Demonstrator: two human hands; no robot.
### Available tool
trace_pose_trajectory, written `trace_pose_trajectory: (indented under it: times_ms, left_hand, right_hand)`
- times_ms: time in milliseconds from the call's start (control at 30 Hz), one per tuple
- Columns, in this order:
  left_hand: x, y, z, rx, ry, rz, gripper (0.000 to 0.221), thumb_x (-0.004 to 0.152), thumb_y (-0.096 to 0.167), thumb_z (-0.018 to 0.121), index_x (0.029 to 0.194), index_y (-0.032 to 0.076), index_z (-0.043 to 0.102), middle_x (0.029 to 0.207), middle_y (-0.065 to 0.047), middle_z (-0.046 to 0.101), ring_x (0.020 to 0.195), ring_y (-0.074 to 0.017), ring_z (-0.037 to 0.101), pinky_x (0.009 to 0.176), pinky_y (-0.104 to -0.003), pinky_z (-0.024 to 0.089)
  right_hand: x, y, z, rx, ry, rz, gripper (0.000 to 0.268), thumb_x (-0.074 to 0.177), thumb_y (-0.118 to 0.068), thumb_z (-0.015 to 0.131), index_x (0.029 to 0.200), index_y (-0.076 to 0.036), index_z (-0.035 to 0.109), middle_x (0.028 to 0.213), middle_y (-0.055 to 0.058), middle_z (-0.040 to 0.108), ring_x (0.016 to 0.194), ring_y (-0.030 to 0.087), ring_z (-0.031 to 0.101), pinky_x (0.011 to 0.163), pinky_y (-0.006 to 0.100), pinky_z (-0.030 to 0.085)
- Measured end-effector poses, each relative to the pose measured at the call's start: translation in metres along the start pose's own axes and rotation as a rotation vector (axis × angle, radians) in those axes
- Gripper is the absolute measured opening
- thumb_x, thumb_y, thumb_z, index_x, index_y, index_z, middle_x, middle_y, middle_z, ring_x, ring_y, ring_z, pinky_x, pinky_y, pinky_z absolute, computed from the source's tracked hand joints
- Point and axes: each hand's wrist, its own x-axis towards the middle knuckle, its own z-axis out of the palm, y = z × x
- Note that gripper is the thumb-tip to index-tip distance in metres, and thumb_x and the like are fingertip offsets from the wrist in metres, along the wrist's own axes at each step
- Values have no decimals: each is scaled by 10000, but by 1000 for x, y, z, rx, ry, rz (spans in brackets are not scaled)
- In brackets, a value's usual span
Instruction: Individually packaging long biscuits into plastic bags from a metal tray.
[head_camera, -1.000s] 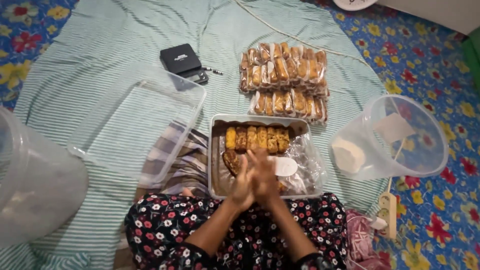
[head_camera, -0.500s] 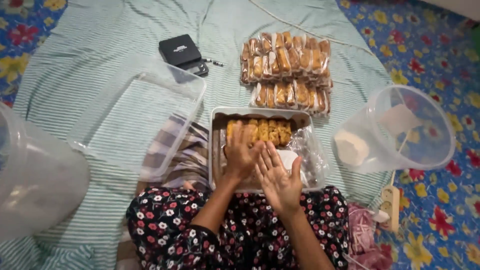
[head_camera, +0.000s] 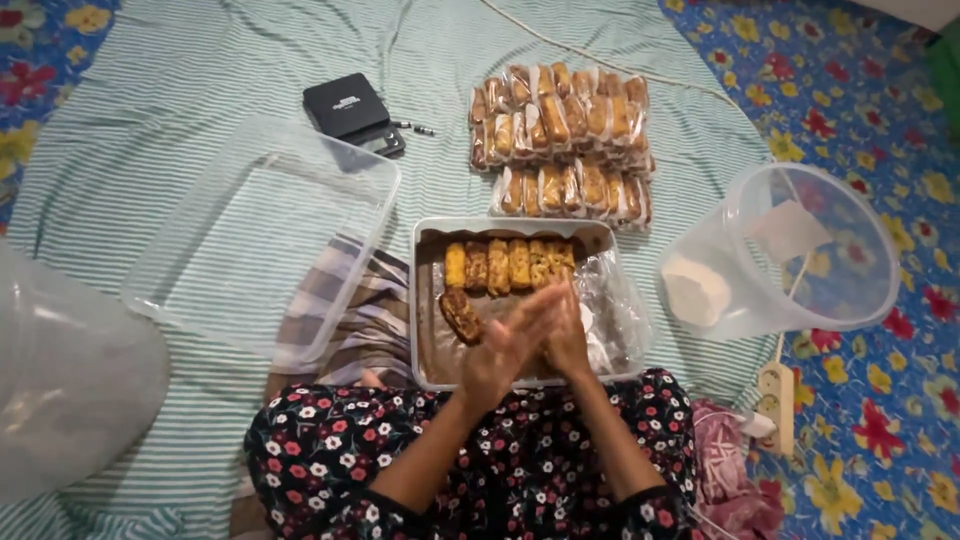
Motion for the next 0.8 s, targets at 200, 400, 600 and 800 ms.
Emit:
trace_pose_trajectory:
  times_ms: [200, 400, 600, 800]
  left_hand:
    - [22, -48, -54, 1543, -115, 669, 779, 874, 751, 498, 1521, 317, 477, 1671, -65, 305, 1580, -295, 148, 1259, -461, -67]
    - [26, -11, -113, 1905, 647, 288, 591, 919, 580, 654, 1201, 63, 707, 1470, -212, 476, 1388, -495, 417, 1009, -767, 357]
    - [20, -12, -132, 1666, 604, 209, 152, 954, 380, 676, 1048, 267, 712, 925, 54, 737, 901, -214, 741, 836, -372, 556]
    - [19, -13, -140, 1642, 621, 109, 158, 978, 348, 643, 1036, 232, 734, 846, -27, 738, 812, -290, 750, 719, -403, 580]
  right_hand:
    - [-18, -105, -29, 1174, -68, 260, 893, 926, -711, 216, 1601, -127, 225, 1675, 81, 227, 1529, 275, 234, 1248, 441, 144]
    - [-19, -132, -90, 1617, -377, 63, 1060, 846, -851, 334, 1613, -121, 278, 1678, 134, 213, 1484, 408, 291, 1142, 594, 320]
    - [9, 42, -72, -265, 79, -40, 302, 915, -306, 719, 1199, -204, 710, 1124, -24, 697, 962, 188, 727, 879, 340, 564]
    - [5, 66, -61, -575, -195, 296, 482, 886, -403, 666, 1343, -258, 619, 1279, 30, 650, 1189, 357, 615, 964, 615, 468]
